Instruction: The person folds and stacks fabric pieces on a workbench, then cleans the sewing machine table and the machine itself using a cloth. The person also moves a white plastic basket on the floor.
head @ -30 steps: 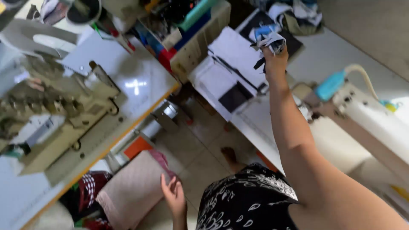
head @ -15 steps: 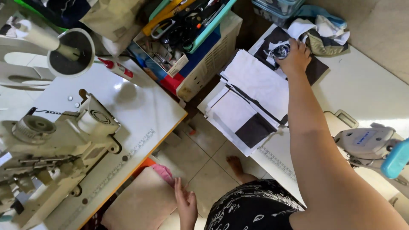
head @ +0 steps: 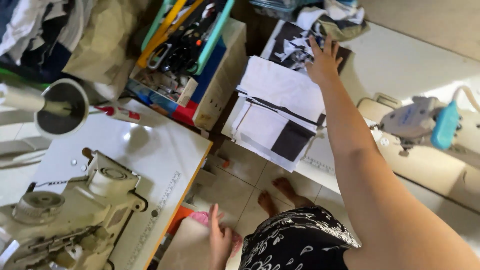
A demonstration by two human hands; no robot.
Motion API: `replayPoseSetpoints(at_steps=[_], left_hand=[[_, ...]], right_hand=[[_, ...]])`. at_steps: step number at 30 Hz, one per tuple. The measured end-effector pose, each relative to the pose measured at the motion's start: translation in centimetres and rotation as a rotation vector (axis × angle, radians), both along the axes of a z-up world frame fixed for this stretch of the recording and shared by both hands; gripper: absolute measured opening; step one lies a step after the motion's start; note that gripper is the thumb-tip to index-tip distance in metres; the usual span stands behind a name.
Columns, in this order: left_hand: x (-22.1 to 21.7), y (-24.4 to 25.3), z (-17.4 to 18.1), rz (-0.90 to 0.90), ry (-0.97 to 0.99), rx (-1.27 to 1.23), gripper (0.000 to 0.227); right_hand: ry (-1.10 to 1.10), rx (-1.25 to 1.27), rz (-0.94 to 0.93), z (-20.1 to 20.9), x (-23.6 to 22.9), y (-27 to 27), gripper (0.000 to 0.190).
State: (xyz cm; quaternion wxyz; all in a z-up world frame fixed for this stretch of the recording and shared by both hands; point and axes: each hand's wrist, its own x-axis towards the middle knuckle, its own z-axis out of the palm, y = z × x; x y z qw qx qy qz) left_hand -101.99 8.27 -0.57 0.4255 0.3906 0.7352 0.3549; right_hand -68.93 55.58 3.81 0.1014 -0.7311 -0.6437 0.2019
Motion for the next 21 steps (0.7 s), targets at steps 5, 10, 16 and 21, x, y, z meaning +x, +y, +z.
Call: replayPoseSetpoints(at_steps=[5, 10, 16, 21], left_hand=[[-0.7, 4.8, 1.9, -0.182, -0.039, 0.062, 0.082], [4.2, 10.2, 3.5, -0.641, -0.027, 0.197, 0.066], [15.7, 13.1, 5.5, -1.077, -0.137, 0.249, 0.071], [26.2, 11.1, 8.3, -1.394, -0.175, 0.255, 0.063]], right_hand=[[0.171, 0.534, 0.224, -2.6, 3.5, -11.7, 0.07], [0.262, 0.462, 0.412, 1.7, 8.7, -32.4, 0.033], [0.101, 0.663, -0.55, -2.7, 24.3, -48.3, 0.036], [-0.116, 0.862, -0.954, -4.9, 36.6, -57.1, 0.036]])
